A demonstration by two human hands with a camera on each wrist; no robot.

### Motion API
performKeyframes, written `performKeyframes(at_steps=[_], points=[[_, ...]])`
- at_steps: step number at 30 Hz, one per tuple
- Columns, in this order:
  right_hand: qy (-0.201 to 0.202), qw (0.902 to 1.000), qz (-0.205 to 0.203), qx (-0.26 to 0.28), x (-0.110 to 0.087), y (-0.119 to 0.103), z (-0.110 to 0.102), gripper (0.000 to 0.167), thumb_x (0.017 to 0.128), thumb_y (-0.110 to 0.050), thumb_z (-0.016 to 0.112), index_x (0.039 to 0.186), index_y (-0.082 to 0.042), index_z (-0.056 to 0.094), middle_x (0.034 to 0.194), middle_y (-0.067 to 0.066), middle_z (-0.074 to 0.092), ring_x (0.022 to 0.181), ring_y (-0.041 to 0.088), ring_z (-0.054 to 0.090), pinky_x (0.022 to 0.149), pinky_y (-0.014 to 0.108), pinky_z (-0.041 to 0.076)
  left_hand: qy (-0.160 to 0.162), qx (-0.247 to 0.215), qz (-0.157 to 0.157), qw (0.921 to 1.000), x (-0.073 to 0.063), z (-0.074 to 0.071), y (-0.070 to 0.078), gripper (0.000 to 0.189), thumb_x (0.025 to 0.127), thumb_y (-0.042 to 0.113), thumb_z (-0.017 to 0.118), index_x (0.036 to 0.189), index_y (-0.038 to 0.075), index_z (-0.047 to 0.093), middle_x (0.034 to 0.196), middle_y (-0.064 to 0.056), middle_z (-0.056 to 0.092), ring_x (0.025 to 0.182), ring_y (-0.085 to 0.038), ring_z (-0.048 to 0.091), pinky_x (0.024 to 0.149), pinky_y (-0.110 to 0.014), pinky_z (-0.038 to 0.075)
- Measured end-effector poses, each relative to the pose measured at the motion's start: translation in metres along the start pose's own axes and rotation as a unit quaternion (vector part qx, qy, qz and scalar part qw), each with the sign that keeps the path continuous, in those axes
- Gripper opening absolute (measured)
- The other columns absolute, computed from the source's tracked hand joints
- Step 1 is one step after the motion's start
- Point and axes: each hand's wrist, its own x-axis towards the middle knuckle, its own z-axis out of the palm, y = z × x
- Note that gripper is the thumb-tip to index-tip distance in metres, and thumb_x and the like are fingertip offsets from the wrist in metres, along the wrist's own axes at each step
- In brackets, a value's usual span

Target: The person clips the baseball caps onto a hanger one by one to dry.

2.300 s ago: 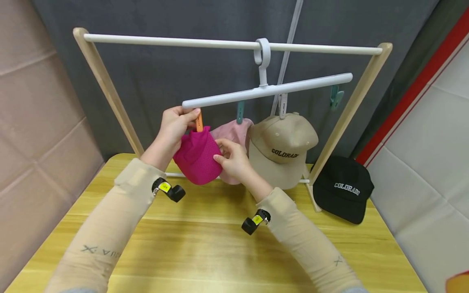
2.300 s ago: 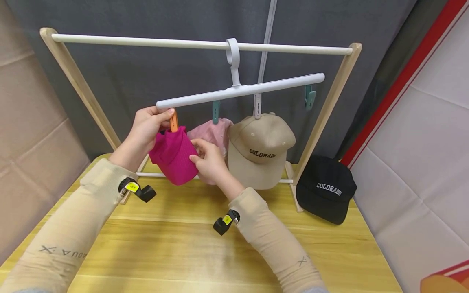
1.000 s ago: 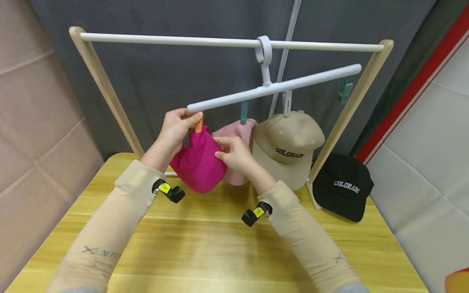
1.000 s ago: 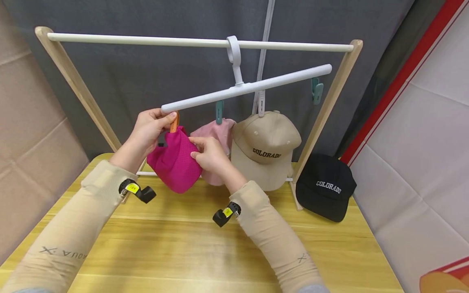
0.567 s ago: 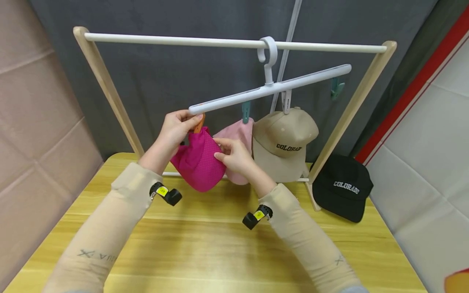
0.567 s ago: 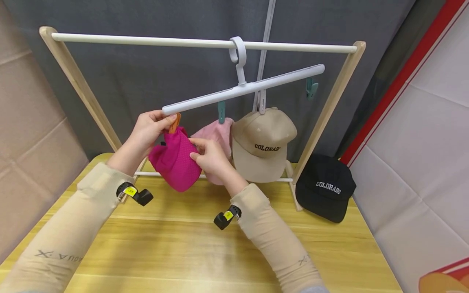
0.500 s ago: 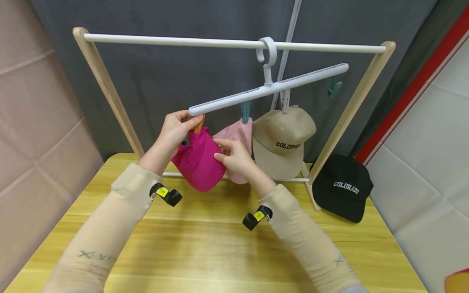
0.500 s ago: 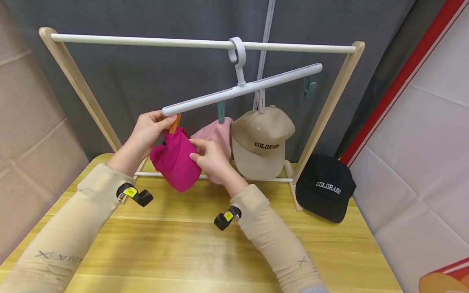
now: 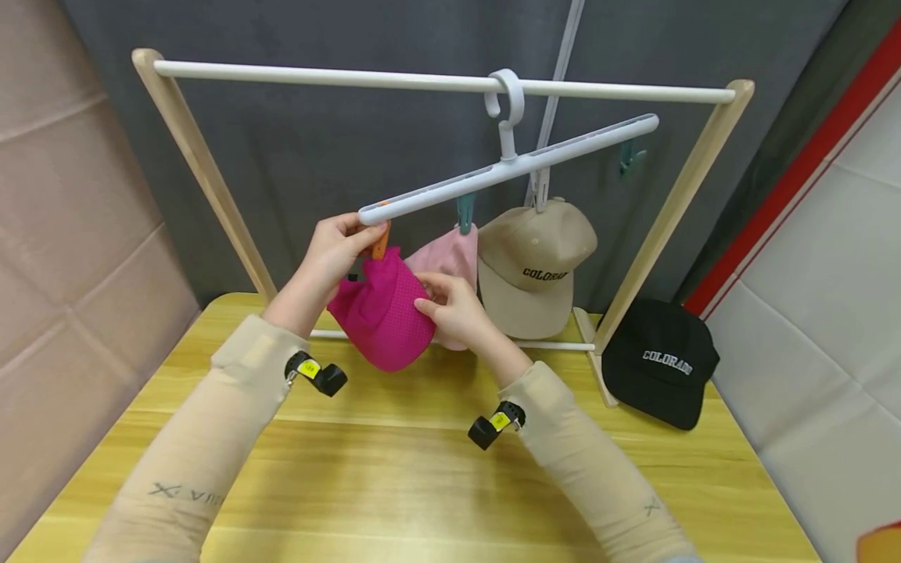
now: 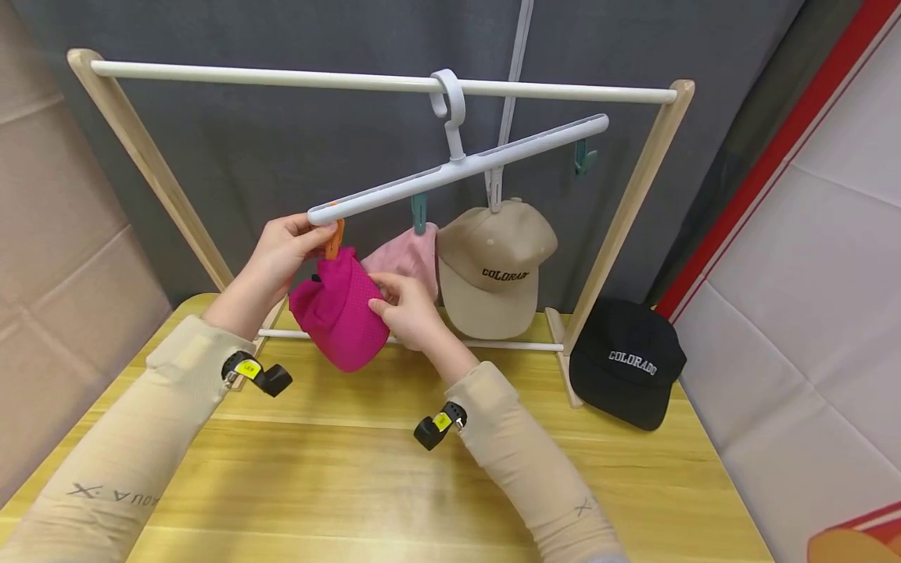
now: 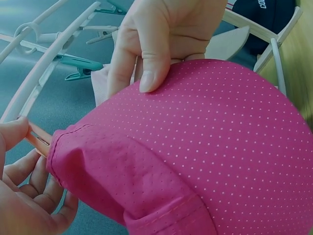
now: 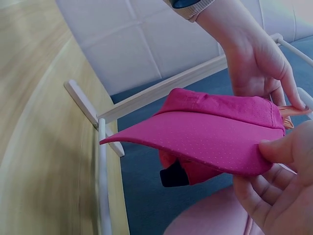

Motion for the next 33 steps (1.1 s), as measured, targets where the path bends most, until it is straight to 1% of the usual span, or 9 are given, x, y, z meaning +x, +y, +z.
performKeyframes(at_steps=[6, 10, 13, 16, 20, 24, 28, 33], points=[[0.003, 0.9998, -0.003, 0.021, -0.002, 0.001, 0.0, 0.034, 0.089, 0.002, 0.063, 0.122, 0.002, 0.062, 0.096, 0.012, 0.065, 0.083, 0.021, 0.059, 0.076, 0.028, 0.052, -0.004, -0.005, 0.002, 1.0, 0.0, -0.002, -0.001, 0.039, 0.092, 0.021, 0.066, 0.121, -0.005, 0.061, 0.087, 0.005, 0.064, 0.084, -0.012, 0.056, 0.079, -0.027, 0.046], [0.009, 0.9995, 0.003, 0.029, -0.003, 0.002, 0.001, 0.031, 0.088, 0.001, 0.064, 0.119, 0.002, 0.064, 0.09, 0.012, 0.062, 0.08, 0.02, 0.057, 0.074, 0.027, 0.052, -0.008, -0.01, 0.005, 0.9999, 0.0, -0.004, -0.002, 0.04, 0.092, 0.021, 0.065, 0.121, -0.005, 0.061, 0.087, 0.006, 0.064, 0.084, -0.012, 0.056, 0.079, -0.028, 0.045], [0.013, 0.9994, 0.012, 0.029, -0.003, 0.005, 0.003, 0.027, 0.088, 0.0, 0.065, 0.115, 0.002, 0.065, 0.086, 0.012, 0.061, 0.077, 0.019, 0.056, 0.071, 0.025, 0.05, -0.01, -0.014, 0.006, 0.9998, -0.001, -0.004, -0.003, 0.038, 0.092, 0.02, 0.065, 0.12, -0.006, 0.06, 0.085, 0.006, 0.063, 0.083, -0.012, 0.054, 0.078, -0.027, 0.045], [0.015, 0.9992, 0.023, 0.029, -0.004, 0.008, 0.004, 0.025, 0.088, -0.001, 0.065, 0.113, 0.002, 0.066, 0.086, 0.011, 0.063, 0.076, 0.02, 0.057, 0.07, 0.026, 0.051, -0.01, -0.019, 0.003, 0.9998, -0.001, -0.004, -0.004, 0.037, 0.092, 0.019, 0.065, 0.12, -0.005, 0.061, 0.086, 0.005, 0.063, 0.084, -0.013, 0.054, 0.077, -0.026, 0.045], [0.017, 0.9987, 0.038, 0.028, -0.004, 0.011, 0.005, 0.025, 0.088, -0.004, 0.067, 0.113, 0.001, 0.066, 0.087, 0.011, 0.064, 0.077, 0.02, 0.059, 0.07, 0.028, 0.053, -0.009, -0.022, 0.002, 0.9997, -0.002, -0.005, -0.004, 0.038, 0.093, 0.019, 0.065, 0.123, -0.003, 0.06, 0.091, 0.002, 0.063, 0.087, -0.014, 0.054, 0.078, -0.026, 0.046], [0.016, 0.9976, 0.057, 0.037, -0.005, 0.014, 0.006, 0.025, 0.087, -0.005, 0.068, 0.112, 0.001, 0.067, 0.085, 0.011, 0.063, 0.075, 0.019, 0.059, 0.067, 0.03, 0.054, -0.01, -0.025, 0.007, 0.9996, -0.002, -0.006, -0.005, 0.04, 0.093, 0.018, 0.064, 0.127, -0.003, 0.057, 0.096, 0.0, 0.062, 0.091, -0.015, 0.053, 0.081, -0.027, 0.046], [0.012, 0.9966, 0.069, 0.044, -0.007, 0.015, 0.006, 0.025, 0.087, -0.005, 0.068, 0.111, 0.001, 0.066, 0.089, 0.012, 0.065, 0.077, 0.02, 0.059, 0.067, 0.031, 0.056, -0.005, -0.021, 0.012, 0.9997, -0.002, -0.006, -0.006, 0.042, 0.093, 0.018, 0.064, 0.129, -0.003, 0.056, 0.101, -0.001, 0.062, 0.093, -0.014, 0.054, 0.085, -0.028, 0.046], [0.008, 0.9941, 0.09, 0.06, -0.01, 0.019, 0.005, 0.025, 0.088, -0.005, 0.068, 0.112, 0.001, 0.065, 0.095, 0.013, 0.066, 0.081, 0.022, 0.061, 0.068, 0.035, 0.057, -0.002, -0.016, 0.016, 0.9997, -0.002, -0.007, -0.006, 0.042, 0.093, 0.018, 0.064, 0.129, -0.002, 0.057, 0.103, -0.001, 0.062, 0.095, -0.013, 0.055, 0.088, -0.03, 0.047]])
